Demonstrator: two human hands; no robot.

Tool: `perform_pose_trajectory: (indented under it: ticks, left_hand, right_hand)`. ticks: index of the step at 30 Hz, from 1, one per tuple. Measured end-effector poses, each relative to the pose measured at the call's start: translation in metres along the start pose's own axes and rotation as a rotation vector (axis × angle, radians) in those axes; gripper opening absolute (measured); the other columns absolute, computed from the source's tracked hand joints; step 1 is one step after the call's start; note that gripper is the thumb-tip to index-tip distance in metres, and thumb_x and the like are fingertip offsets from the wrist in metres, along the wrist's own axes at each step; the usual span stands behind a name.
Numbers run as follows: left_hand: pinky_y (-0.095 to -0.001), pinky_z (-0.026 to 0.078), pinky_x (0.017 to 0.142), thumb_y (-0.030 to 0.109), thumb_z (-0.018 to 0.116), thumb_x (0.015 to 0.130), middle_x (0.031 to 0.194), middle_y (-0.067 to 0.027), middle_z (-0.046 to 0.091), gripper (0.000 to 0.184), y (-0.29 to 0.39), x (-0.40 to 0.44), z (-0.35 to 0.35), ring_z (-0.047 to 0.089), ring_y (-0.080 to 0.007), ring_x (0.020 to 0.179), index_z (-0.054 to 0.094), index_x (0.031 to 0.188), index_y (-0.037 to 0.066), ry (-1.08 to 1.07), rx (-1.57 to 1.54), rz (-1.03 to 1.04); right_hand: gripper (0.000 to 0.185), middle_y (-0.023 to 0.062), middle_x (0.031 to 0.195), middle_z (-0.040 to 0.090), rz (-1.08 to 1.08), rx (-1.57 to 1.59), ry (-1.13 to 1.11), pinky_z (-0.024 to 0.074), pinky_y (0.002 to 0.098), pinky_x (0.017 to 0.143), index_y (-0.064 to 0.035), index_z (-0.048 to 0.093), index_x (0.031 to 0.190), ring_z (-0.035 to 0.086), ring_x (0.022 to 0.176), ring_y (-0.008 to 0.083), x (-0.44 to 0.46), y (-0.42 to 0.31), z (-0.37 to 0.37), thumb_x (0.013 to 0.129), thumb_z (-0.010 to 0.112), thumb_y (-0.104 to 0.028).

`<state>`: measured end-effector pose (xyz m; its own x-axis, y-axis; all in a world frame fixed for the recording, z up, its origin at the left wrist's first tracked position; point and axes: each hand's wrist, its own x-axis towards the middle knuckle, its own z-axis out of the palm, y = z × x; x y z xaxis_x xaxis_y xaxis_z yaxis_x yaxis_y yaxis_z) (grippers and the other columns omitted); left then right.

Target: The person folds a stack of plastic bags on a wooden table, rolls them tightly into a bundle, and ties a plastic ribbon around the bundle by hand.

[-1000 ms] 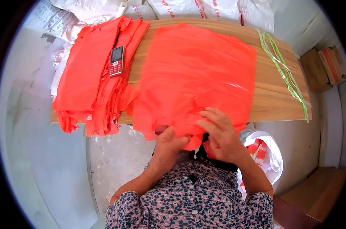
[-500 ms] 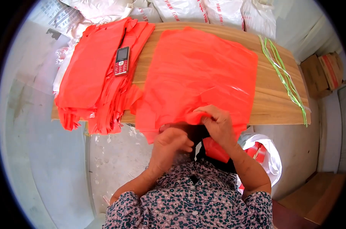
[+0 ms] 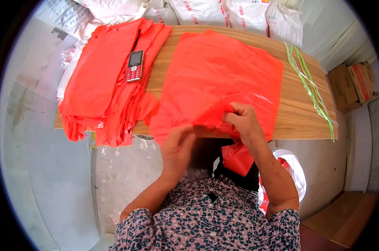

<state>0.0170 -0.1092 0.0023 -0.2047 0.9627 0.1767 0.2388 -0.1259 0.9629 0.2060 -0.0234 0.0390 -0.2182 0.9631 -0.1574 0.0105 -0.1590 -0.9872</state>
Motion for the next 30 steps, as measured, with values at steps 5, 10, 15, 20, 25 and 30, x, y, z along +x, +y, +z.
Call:
perform_pose_trajectory:
  ticks: [5,10,15,20,25,30]
  left_hand:
    - [-0.0262,0.052,0.071,-0.005,0.061,0.086,0.116,-0.0149,0.061,0.030,0.015,0.029,0.012,0.064,-0.0174,0.085,0.058,0.116,-0.001,0.054,0.260,0.322]
    - [-0.0320,0.052,0.073,-0.001,0.060,0.086,0.116,-0.0173,0.061,0.031,0.002,0.055,0.008,0.065,-0.0248,0.086,0.058,0.117,0.001,-0.194,0.099,0.167]
    - [-0.0229,0.050,0.055,0.002,0.055,0.093,0.091,-0.0076,0.066,0.023,0.033,0.055,0.015,0.065,-0.0114,0.068,0.059,0.115,0.000,-0.298,-0.095,-0.167]
    - [-0.0256,0.052,0.072,-0.004,0.054,0.090,0.095,-0.0071,0.067,0.020,0.006,0.054,0.020,0.066,-0.0144,0.082,0.063,0.108,0.000,-0.299,-0.062,-0.035]
    - [-0.0288,0.050,0.086,-0.007,0.056,0.088,0.105,-0.0090,0.068,0.016,-0.004,0.038,0.012,0.064,-0.0172,0.096,0.066,0.099,0.000,-0.296,-0.038,0.253]
    - [-0.0289,0.047,0.091,-0.009,0.054,0.088,0.109,-0.0127,0.067,0.021,-0.014,0.025,0.010,0.063,-0.0216,0.105,0.066,0.101,0.002,-0.302,-0.203,0.068]
  right_hand:
    - [0.015,-0.0038,0.069,0.057,-0.042,-0.067,-0.061,0.0369,0.0236,0.053,0.0009,0.067,0.077,0.046,0.061,0.0045,0.007,-0.018,-0.005,0.084,0.066,-0.013]
    - [0.022,-0.0015,0.075,0.062,-0.033,-0.146,-0.055,0.0423,0.0236,0.063,-0.0004,0.069,0.080,0.053,0.069,0.0060,0.012,-0.031,-0.012,0.090,0.063,-0.020]
    - [0.026,0.0008,0.076,0.063,0.034,-0.003,-0.032,0.0433,0.0267,0.069,0.0012,0.068,0.083,0.054,0.074,0.0082,0.014,-0.032,-0.011,0.090,0.060,-0.023]
    - [0.019,0.0109,0.076,0.061,-0.337,-0.349,-0.038,0.0444,0.0302,0.068,0.0016,0.067,0.083,0.058,0.073,0.0198,-0.009,-0.024,-0.011,0.086,0.064,-0.017]
    - [0.016,0.0103,0.075,0.058,-0.925,-0.767,0.116,0.0449,0.0371,0.065,-0.0021,0.064,0.089,0.057,0.073,0.0285,-0.051,0.001,0.003,0.076,0.068,-0.011]
    - [0.017,0.0114,0.085,0.062,-0.873,-0.735,0.013,0.0457,0.0385,0.065,-0.0027,0.067,0.093,0.058,0.077,0.0302,-0.066,0.033,0.008,0.077,0.073,-0.007]
